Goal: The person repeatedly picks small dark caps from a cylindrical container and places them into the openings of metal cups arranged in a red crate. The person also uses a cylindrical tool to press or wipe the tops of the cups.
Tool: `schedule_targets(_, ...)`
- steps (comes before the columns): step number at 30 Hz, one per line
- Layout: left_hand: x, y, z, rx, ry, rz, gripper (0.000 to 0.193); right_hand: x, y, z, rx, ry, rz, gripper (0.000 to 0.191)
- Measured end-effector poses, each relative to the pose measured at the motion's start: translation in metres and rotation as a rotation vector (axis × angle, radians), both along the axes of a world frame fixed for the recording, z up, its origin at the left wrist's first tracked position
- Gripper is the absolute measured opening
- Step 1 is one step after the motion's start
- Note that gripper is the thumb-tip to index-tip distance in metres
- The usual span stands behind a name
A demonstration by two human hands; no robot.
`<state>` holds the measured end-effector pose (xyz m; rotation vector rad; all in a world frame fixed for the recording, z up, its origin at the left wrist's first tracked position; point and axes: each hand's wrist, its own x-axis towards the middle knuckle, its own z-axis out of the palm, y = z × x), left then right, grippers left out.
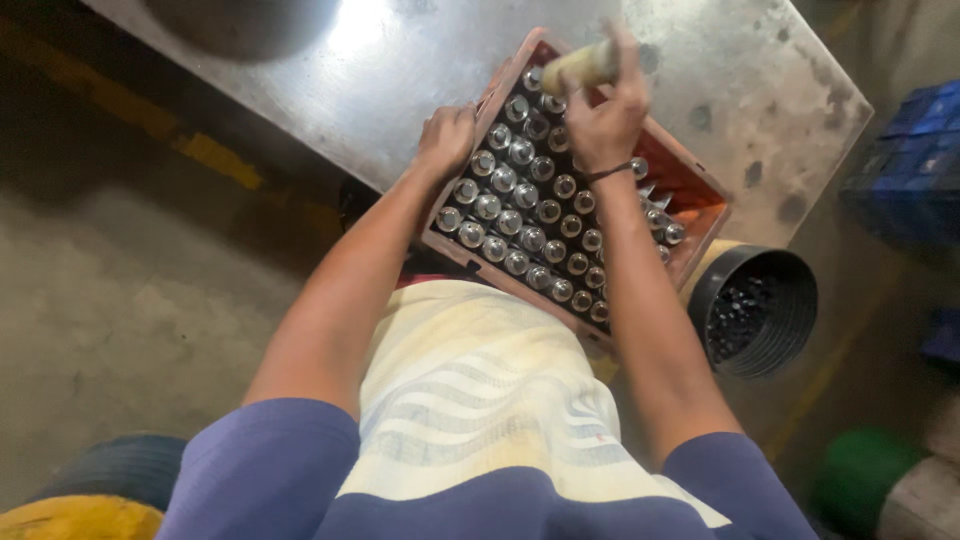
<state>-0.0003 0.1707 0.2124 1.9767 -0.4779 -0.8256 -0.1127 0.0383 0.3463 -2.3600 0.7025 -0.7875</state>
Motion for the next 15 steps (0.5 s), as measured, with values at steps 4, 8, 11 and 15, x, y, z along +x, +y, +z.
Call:
schedule_targets(4, 0.002, -0.003, 0.003, 0.022, -0.068, 0.017, 0.053, 0.012, -0.008, 0.005, 0.056, -0.142, -0.034, 0.060)
schedule_targets(8, 0.001, -0.007, 0.008, 0.013, -0.093, -0.042, 0.053, 0.015, -0.020, 0.003, -0.037, 0.101, -0.004, 0.063)
schedule_targets(11, 0.000, -0.007, 0.009, 0.042, -0.059, -0.049, 0.051, 0.000, -0.029, -0.004, 0.034, -0.011, -0.026, 0.059)
schedule_targets(15, 0.000, -0.007, 0.004, 0.041, -0.099, -0.084, 0.051, -0.036, -0.034, -0.023, -0.016, 0.071, -0.083, 0.058)
